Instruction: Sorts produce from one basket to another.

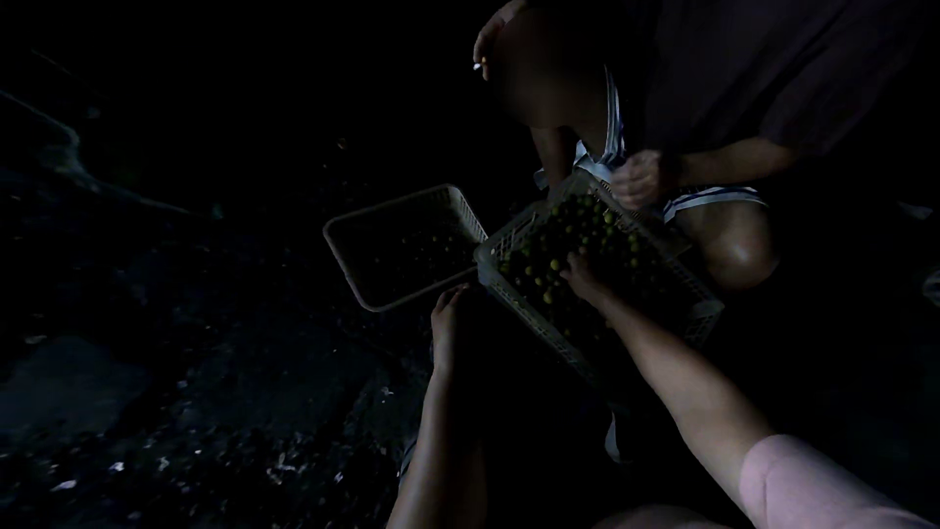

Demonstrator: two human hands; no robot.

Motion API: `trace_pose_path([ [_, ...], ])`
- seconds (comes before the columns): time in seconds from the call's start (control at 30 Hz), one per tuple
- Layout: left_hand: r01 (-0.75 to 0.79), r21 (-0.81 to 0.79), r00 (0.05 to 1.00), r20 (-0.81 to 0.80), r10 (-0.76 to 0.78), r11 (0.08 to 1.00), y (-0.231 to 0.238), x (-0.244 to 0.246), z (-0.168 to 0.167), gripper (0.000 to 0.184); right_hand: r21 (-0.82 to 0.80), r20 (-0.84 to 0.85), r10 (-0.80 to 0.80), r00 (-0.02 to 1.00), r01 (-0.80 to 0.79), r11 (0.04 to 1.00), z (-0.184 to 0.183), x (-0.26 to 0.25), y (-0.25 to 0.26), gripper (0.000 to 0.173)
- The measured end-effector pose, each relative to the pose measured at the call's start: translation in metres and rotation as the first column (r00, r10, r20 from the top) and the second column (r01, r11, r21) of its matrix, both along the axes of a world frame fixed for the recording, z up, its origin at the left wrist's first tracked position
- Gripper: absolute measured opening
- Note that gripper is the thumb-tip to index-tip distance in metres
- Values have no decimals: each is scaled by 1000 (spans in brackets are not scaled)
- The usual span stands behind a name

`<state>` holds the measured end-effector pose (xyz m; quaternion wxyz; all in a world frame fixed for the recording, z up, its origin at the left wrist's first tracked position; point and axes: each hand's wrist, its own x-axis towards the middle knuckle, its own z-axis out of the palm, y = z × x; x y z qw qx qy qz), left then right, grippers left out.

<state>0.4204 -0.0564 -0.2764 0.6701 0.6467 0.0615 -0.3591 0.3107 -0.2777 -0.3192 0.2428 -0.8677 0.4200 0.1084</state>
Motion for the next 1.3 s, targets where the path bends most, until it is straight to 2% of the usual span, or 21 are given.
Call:
trace_pose_path([
  [0.07,11,3,1000,-7,-11,1000,-1,1,2,31,289,205,-206,957,142,947,0,-3,-15,37],
  [0.13,-21,-20,999,-33,20,1000,-2,1,4,27,628,324,-473,819,188,755,17,-10,-24,36],
  [0.17,-32,-32,999,-40,30,999,-2,0,4,26,707,343,-540,768,167,687,24,-16,-29,36],
  [0.2,-36,-38,999,-41,35,999,-2,0,4,25,727,364,-547,754,137,672,29,-20,-34,35],
  [0.23,-39,-37,998,-42,37,999,-2,0,5,25,700,387,-508,769,114,705,33,-23,-38,33],
  [0.3,-41,-30,998,-46,40,999,-2,1,8,25,536,416,-364,833,99,839,39,-26,-43,29],
  [0.33,-37,-28,998,-50,35,999,-1,1,11,25,413,386,-253,887,79,907,42,-28,-44,31],
  [0.4,-37,-53,998,-53,34,998,1,3,8,25,157,199,-26,980,-5,988,49,-30,-48,28],
  [0.5,-49,-46,997,-68,46,998,1,3,11,25,-36,-74,188,979,-191,981,52,-37,-42,28],
  [0.63,-29,-35,998,-51,27,999,3,3,11,26,-135,-373,289,882,-360,923,54,-54,-12,36],
  [0.73,-15,-18,1000,-22,15,1000,6,4,9,25,-249,-364,363,858,-465,849,31,-73,-5,39],
  [0.83,-10,-4,1000,-15,10,1000,7,4,11,26,-266,-334,446,831,-537,801,14,-90,-21,41],
  [0.87,-15,-7,1000,-25,15,1000,7,3,15,25,-247,-295,449,843,-521,817,13,-93,-28,42],
  [0.93,-40,-29,998,-46,38,999,6,1,18,23,-137,-123,355,927,-370,919,21,-93,-38,40],
  [1.0,-52,-43,997,-60,50,998,6,1,17,23,78,222,85,971,-105,991,28,-92,-47,35],
  [1.07,-61,-44,995,-81,57,997,6,2,16,23,394,508,-238,828,22,919,38,-95,-50,35],
  [1.13,-69,-42,994,-85,66,997,4,3,14,23,680,560,-530,636,13,733,50,-97,-50,36],
  [1.2,-58,-31,996,-65,56,998,4,3,12,24,796,508,-677,532,9,605,57,-95,-48,40],
  [1.23,-53,-26,997,-60,51,998,4,3,10,24,793,478,-683,552,62,606,56,-94,-48,37],
  [1.27,-54,-25,997,-59,52,998,4,3,9,23,737,457,-639,619,139,662,51,-92,-49,31],
  [1.3,-60,-29,997,-60,58,998,3,3,9,23,604,432,-520,737,192,774,46,-89,-48,30],
])
